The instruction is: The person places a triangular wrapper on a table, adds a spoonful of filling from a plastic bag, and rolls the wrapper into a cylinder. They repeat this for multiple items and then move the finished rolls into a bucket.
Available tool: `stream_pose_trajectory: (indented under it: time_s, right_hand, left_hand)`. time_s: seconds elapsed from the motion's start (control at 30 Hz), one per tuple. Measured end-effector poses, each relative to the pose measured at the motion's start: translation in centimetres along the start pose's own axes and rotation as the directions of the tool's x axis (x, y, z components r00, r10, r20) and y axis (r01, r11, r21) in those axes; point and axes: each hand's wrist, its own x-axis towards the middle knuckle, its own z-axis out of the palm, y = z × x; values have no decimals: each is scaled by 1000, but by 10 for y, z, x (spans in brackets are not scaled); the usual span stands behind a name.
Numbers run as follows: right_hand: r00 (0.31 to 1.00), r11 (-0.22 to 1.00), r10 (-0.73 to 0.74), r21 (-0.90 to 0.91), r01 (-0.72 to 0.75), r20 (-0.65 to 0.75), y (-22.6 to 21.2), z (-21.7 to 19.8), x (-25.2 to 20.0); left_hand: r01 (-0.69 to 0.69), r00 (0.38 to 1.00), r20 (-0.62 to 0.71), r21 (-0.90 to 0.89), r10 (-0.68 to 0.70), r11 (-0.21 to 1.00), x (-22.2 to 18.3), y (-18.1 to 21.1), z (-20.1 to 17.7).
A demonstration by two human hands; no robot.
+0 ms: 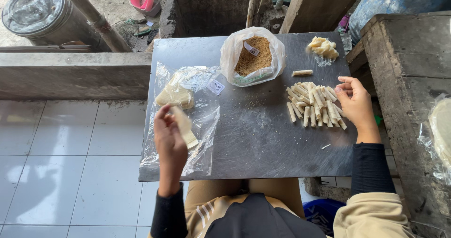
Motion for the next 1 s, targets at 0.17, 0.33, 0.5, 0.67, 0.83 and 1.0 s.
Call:
stream_pose_trajectory:
  time_s: [0.17, 0.33, 0.5, 0.67, 0.83, 1.0]
  right_hand:
    - [999, 1000, -18, -1, 18, -47, -2, -2, -9]
    - [997, 999, -23, 33, 25, -72, 4, -1, -21]
    - [998, 999, 4, 50, -1, -59, 19, 1, -20]
    - [999, 1000, 16, 28, -15, -52, 12, -1, -12]
    - [989, 991, -78, -119, 63, -127, -45, -10, -23]
    - [945, 941, -312, 171, 293, 97, -116, 41, -69]
  left_hand:
    - [-412, 907, 167, 147, 387, 899, 4, 26, 66]
    - [-488, 799, 514, 253, 312, 835, -53, 31, 115]
    - [-585, 768, 482, 259, 422, 768, -76, 15, 126]
    - [-546, 763, 504, 168, 405, 821, -71, 16, 114]
    - [-519, 771, 499, 132, 396, 845, -68, 17, 96]
    - [-509, 787, 486, 168, 378, 844, -66, 9, 89]
